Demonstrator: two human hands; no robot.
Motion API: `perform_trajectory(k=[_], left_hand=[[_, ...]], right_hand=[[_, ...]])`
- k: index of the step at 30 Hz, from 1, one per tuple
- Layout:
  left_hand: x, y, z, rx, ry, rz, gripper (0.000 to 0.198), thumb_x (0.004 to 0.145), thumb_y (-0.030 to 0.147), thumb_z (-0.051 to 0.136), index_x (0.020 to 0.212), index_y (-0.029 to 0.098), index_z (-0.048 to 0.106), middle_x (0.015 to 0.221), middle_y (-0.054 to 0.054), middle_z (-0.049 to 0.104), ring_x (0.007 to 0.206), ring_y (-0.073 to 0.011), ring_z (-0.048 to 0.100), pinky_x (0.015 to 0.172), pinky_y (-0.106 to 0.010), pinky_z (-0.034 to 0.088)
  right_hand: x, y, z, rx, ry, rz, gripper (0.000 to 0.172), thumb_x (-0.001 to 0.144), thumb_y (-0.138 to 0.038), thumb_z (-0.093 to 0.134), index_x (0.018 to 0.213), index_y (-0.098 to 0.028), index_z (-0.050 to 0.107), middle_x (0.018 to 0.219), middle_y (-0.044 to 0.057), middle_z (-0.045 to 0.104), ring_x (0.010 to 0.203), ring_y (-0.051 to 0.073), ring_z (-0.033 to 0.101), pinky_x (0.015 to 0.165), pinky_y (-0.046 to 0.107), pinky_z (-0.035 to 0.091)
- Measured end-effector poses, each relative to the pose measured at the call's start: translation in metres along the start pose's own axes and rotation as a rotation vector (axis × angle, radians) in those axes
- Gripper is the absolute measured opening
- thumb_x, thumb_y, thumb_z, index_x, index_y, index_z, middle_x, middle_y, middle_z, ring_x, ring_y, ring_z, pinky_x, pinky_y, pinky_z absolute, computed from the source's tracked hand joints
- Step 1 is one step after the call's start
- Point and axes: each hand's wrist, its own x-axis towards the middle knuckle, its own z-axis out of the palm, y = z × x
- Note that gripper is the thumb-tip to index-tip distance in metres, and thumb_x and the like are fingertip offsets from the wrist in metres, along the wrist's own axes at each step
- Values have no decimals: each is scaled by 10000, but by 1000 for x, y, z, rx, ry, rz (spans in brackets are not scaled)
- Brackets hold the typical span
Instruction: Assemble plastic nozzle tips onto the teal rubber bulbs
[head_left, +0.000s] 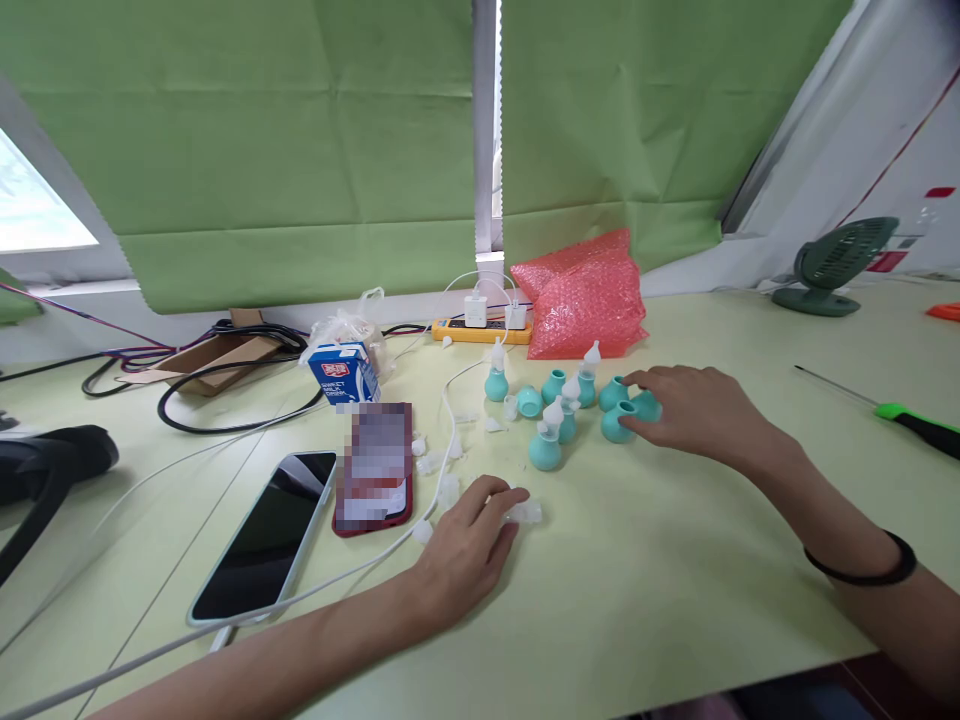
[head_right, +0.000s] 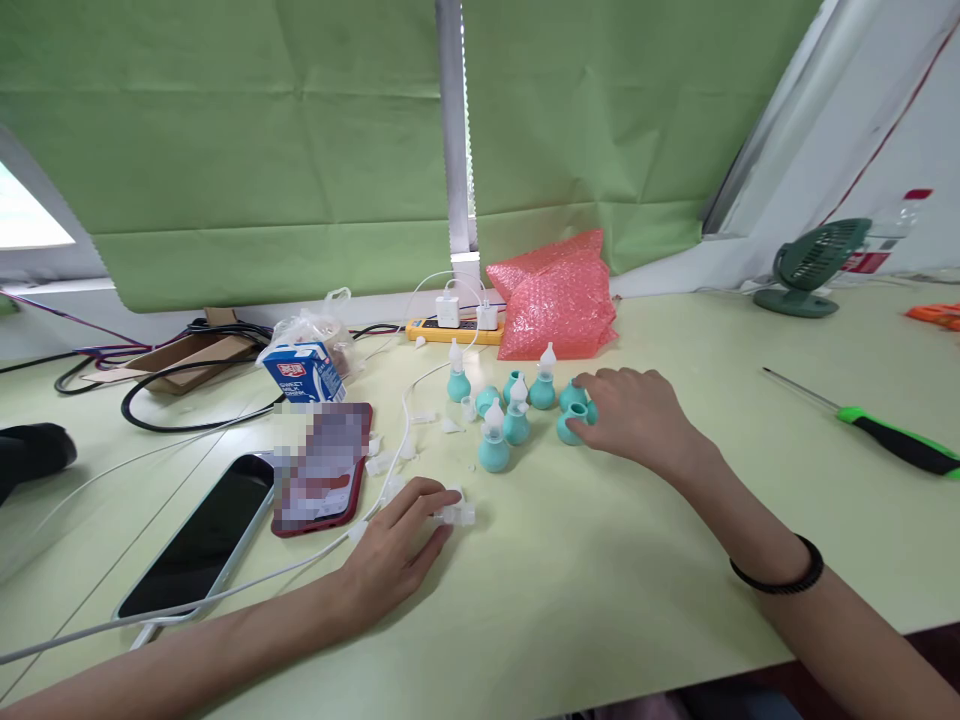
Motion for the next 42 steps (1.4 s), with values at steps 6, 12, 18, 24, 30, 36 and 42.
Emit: perform_trajectory(k=[6,12,18,24,30,36,42], left_hand=[[0,2,-3,-131,96,43,199,788,123,415,967,179,484,916,-66,493,783,-124,524,659,-238,462],[4,3,-5,-321,185,-293,205,806,234,423,1004,183,442,840,-36,547,729,-120,534,617,-228,478],[3,3,-6,-362,204,-301,277,768,241,493,1027,179,417,859,-35,571,722,-121,536,679,-257,457],[3,2,-7,-402,216,-263,197,780,217,477,973,182,493,875,-38,547,806,-139,518,736,-272,428],[6,6,-9,-653,168,-365,178,777,248,484,932,170,528,856,-44,558,780,-145,512,677,-259,439],[11,13,-16,-985,-20,-496,181,734,273,543,861,145,557,764,-26,544,652,-107,489,596,-229,431],[20,17,-25,-940,-180,-508,182,722,263,550,844,129,574,688,-15,509,593,-94,438,518,-212,403]], right_hand=[[5,5,2,247,-245,-49,212,654,-377,484,757,-205,555,639,5,555,563,152,510,456,231,312],[-7,-10,-31,819,-422,-486,185,633,-287,555,781,-184,513,861,24,543,773,143,516,701,267,411],[-30,-51,-28,1140,-749,-771,230,558,-92,532,759,-173,454,988,53,566,860,155,529,752,289,406],[-32,-54,-24,1485,-641,-605,196,667,-203,474,844,-175,394,931,80,580,843,179,541,688,301,418],[-35,-64,-11,912,96,-494,132,622,-159,491,754,-166,488,726,34,517,687,152,491,609,262,384],[-43,-76,-1,767,143,-616,207,644,-125,449,844,-165,487,714,27,526,654,130,487,550,227,370],[-49,-83,17,688,323,-585,107,654,-112,432,737,-162,478,583,-2,482,506,109,434,437,210,303]])
